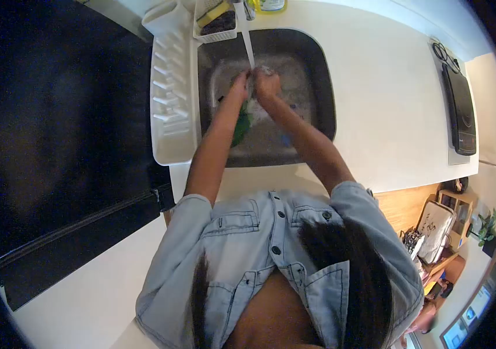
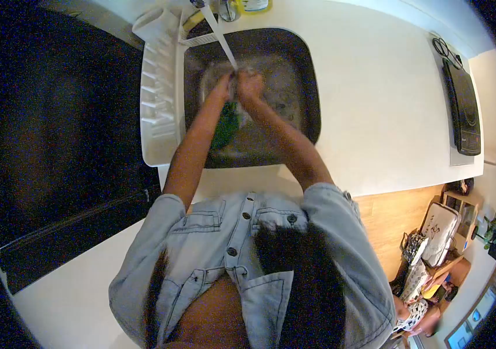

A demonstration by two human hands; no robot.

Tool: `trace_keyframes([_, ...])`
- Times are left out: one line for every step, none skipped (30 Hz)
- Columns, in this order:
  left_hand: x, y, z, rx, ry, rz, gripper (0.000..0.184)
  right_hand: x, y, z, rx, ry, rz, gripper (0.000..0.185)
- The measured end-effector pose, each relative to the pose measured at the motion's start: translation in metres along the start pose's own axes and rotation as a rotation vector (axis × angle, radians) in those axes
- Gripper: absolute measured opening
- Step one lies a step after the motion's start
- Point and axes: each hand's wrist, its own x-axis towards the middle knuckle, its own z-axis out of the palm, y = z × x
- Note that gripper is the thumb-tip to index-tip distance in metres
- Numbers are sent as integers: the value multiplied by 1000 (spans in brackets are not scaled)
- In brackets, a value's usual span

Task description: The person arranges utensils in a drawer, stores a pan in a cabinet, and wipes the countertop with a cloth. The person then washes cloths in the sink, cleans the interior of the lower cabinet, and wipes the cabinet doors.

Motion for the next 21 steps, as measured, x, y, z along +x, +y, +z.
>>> trace_keyframes([12,-12,-2,-29,-24,19,38,-14,-9,-1,-25,-26,-40,45])
trace_keyframes([22,-21,-4,-63,-48,36,40,-21,-15,1,-49,-50,-80,44])
trace_keyframes([30,-29,-3,-97,-73,56,42,-27,-20,-2,-73,-74,-121,44])
trace_keyframes([41,-36,-3,-125,-93,72,43,-24,-21,-6,-147,-119,-180,41])
trace_keyframes([53,-40,-3,-143,-110,80,45,-22,-23,-10,-217,-160,-243,39])
trace_keyframes([64,-43,-6,-157,-118,85,47,4,-3,-4,-424,-155,-328,36])
trace_keyframes([80,-46,-12,-167,-133,83,49,23,10,-3,-632,-150,-409,34])
trace_keyframes([95,-42,-26,-165,-125,55,47,36,12,-8,-736,-172,-507,32])
trace_keyframes([110,-38,-40,-163,-117,28,44,50,11,-14,-836,-188,-612,29])
trace_keyframes([105,-34,-41,-131,-123,35,42,58,8,-16,-940,-205,-714,27])
trace_keyframes([101,-29,-42,-98,-128,42,40,64,3,-11,-844,-229,-728,25])
trace_keyframes([59,-13,-29,-33,-144,88,39,69,-7,-6,-748,-252,-742,24])
trace_keyframes([28,-3,-19,32,-162,136,38,75,-18,1,-651,-272,-757,22])
trace_keyframes([12,-6,-15,32,-142,218,38,76,-28,11,-615,-362,-713,22])
trace_keyframes([-2,-12,-10,33,-124,298,39,77,-37,22,-576,-450,-668,22])
trace_keyframes([-2,-14,-9,80,-121,331,40,82,-41,35,-539,-534,-618,22])
trace_keyframes([-2,-15,-7,126,-117,363,42,86,-42,44,-523,-612,-587,23])
trace_keyframes([11,-15,-8,218,-124,349,44,101,-30,58,-527,-703,-582,25])
trace_keyframes([20,-12,-9,307,-128,337,47,124,-12,81,-543,-803,-622,26])
trace_keyframes([18,-9,-8,401,-91,381,49,149,5,101,-562,-895,-662,28])
trace_keyframes([15,-7,-5,495,-48,423,51,170,23,115,-564,-978,-715,29])
